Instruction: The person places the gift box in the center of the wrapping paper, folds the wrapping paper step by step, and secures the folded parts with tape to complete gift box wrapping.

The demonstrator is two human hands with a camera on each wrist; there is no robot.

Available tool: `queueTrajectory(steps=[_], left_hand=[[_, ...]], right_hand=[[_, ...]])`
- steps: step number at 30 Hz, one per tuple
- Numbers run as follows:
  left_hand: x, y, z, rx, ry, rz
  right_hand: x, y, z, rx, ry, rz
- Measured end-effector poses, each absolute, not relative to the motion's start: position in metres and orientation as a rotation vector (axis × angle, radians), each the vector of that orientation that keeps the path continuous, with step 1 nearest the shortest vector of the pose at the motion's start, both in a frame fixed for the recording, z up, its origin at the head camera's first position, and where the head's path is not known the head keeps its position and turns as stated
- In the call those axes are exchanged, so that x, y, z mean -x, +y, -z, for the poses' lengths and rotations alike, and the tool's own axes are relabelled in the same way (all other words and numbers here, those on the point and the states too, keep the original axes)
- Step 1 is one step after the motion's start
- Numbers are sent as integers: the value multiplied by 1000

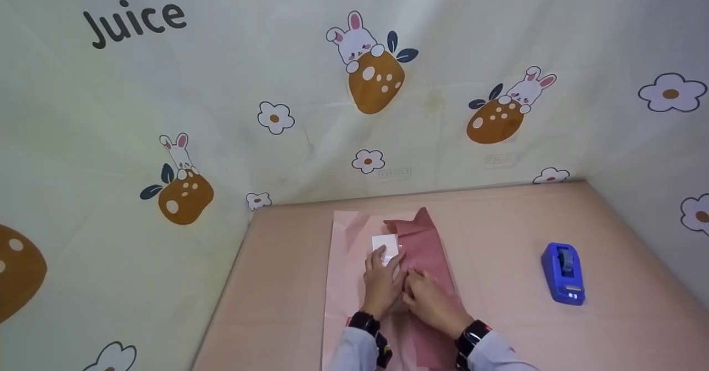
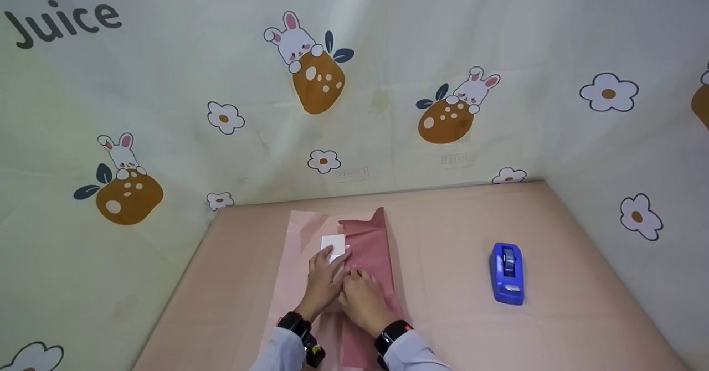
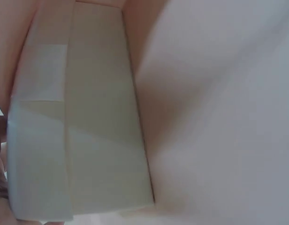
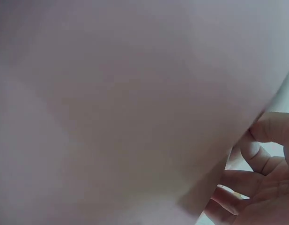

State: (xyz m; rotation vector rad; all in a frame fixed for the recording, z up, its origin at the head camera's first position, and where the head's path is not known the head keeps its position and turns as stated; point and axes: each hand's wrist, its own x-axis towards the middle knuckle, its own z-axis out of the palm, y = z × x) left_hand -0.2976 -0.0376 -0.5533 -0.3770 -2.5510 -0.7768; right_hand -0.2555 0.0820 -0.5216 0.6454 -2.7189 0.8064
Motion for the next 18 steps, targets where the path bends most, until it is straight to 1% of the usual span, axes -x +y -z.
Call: queueTrajectory(steps=[7,13,18], left_hand=[[301,-39,556,438,-2498,650],[300,-39,553,432,-2533,732],[299,-41,551,411,-2609,853]], right_hand=[[253,86,524,-744,-2733,-798],[258,100,517,-863,-2762,-1058],[266,115,511,-838,-2805,-1244]])
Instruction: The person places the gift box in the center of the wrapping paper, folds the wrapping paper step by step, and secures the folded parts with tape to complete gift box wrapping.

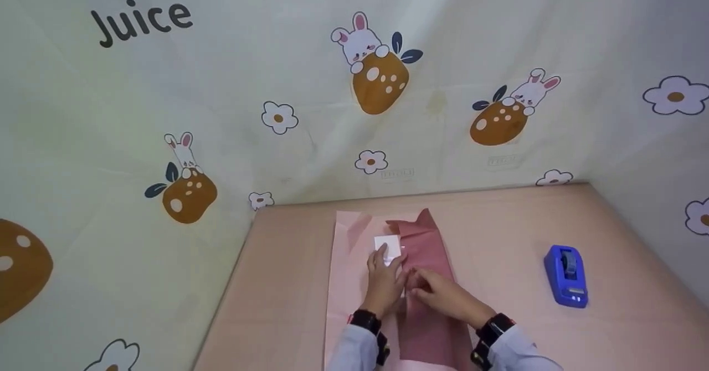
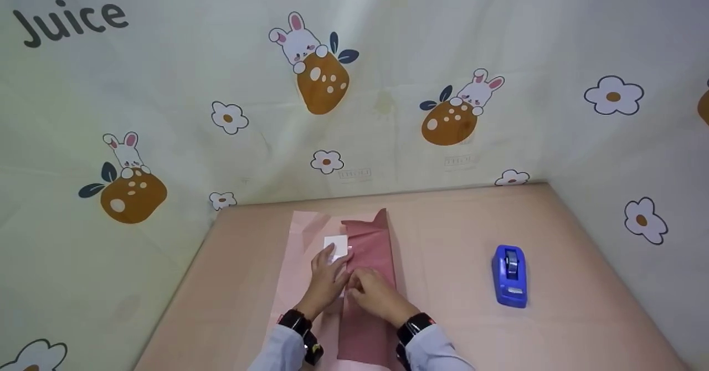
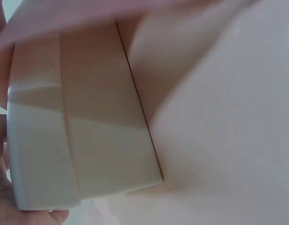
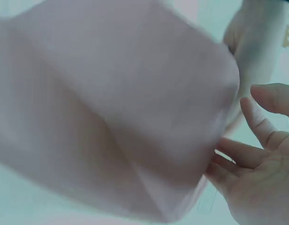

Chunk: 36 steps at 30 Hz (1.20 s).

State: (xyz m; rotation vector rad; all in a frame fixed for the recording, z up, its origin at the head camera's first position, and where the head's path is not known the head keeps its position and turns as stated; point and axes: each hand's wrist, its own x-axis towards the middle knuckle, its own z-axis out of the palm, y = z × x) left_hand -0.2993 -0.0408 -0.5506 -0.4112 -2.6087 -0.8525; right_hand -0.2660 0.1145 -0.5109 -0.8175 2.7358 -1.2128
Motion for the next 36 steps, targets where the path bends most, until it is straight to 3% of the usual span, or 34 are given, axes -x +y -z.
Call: queueTrajectory(steps=[16,36], left_hand=[[298,-42,546,446,-2700,954],[296,-42,547,433,-2781,805]], right_hand=[[299,155,525,648,2763,1208],[295,137,549,611,2965,987]])
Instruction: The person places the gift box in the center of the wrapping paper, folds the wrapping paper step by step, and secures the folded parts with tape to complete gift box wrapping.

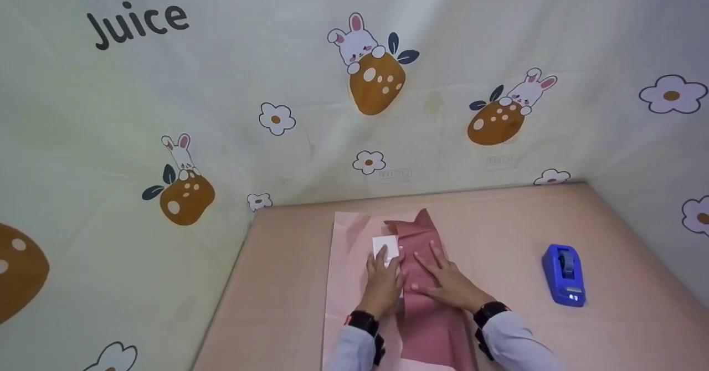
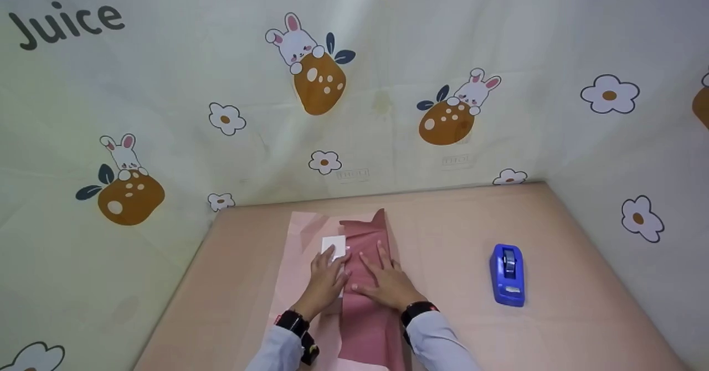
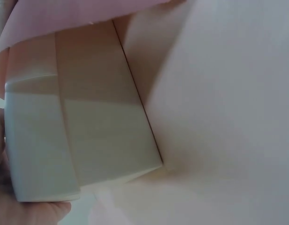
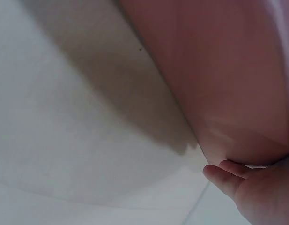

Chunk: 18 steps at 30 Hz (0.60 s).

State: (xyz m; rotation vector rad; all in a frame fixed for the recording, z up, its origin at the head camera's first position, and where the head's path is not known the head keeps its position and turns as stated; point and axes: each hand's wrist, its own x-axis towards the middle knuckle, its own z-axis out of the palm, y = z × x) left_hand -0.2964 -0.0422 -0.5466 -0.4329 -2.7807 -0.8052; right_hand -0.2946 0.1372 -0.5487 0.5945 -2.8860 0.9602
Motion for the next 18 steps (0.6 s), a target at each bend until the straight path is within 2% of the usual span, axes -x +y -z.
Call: queueTrajectory(steps=[18], left_hand=[[290,-46,546,484,-2819,701]], right_hand=[[292,137,549,-594,-2874,-870]])
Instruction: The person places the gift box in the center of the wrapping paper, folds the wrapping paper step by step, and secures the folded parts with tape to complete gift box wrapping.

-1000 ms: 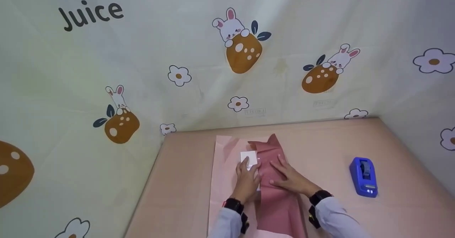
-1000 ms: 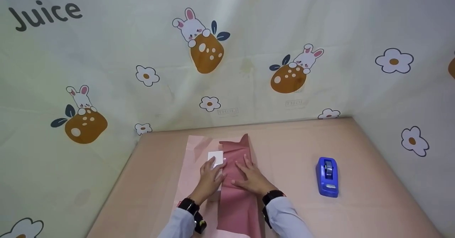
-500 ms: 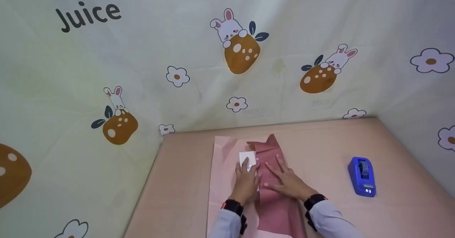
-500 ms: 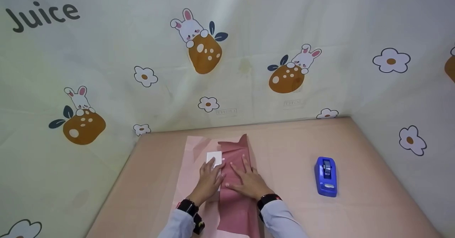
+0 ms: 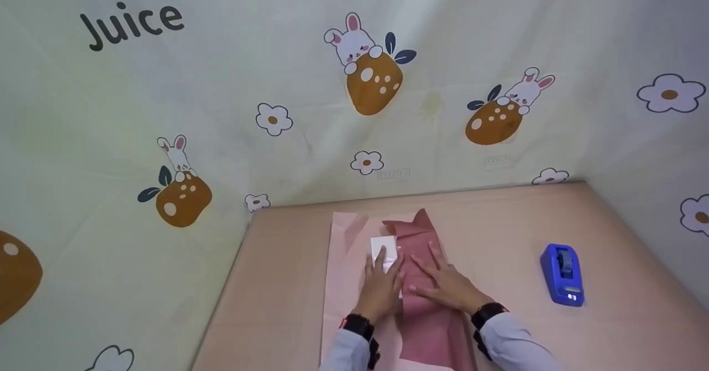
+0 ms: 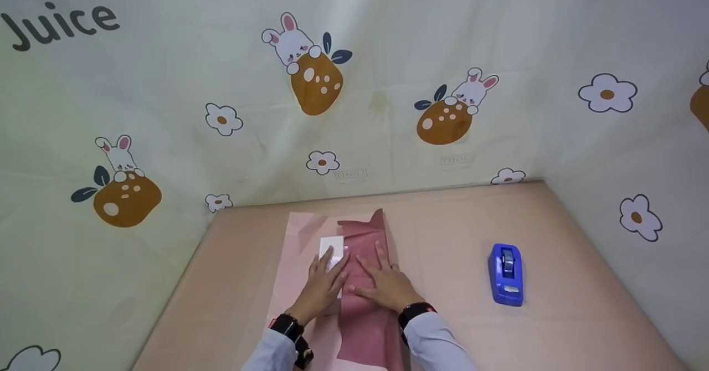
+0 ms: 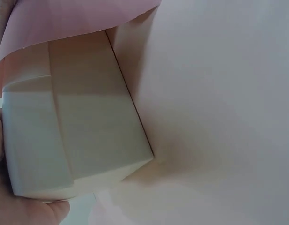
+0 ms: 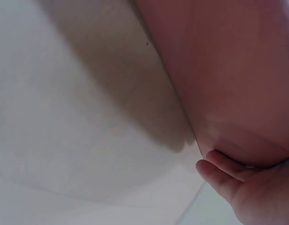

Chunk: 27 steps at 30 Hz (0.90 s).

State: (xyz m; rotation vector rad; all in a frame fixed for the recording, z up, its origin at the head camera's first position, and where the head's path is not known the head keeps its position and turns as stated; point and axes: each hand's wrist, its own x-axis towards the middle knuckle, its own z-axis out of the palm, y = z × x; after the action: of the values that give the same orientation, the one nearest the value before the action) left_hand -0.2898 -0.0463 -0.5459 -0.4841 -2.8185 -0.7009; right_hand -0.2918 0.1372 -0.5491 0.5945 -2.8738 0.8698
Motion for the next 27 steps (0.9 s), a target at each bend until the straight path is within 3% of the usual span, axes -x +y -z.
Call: queueTrajectory(steps=[20,27], left_hand=[[288,-81,543,707,-2870,761],[292,-105,544,553,-2854,775]], right_hand=[[292,136,551,-589,-2898,-815],[291,136,550,-586,-2915,-826]])
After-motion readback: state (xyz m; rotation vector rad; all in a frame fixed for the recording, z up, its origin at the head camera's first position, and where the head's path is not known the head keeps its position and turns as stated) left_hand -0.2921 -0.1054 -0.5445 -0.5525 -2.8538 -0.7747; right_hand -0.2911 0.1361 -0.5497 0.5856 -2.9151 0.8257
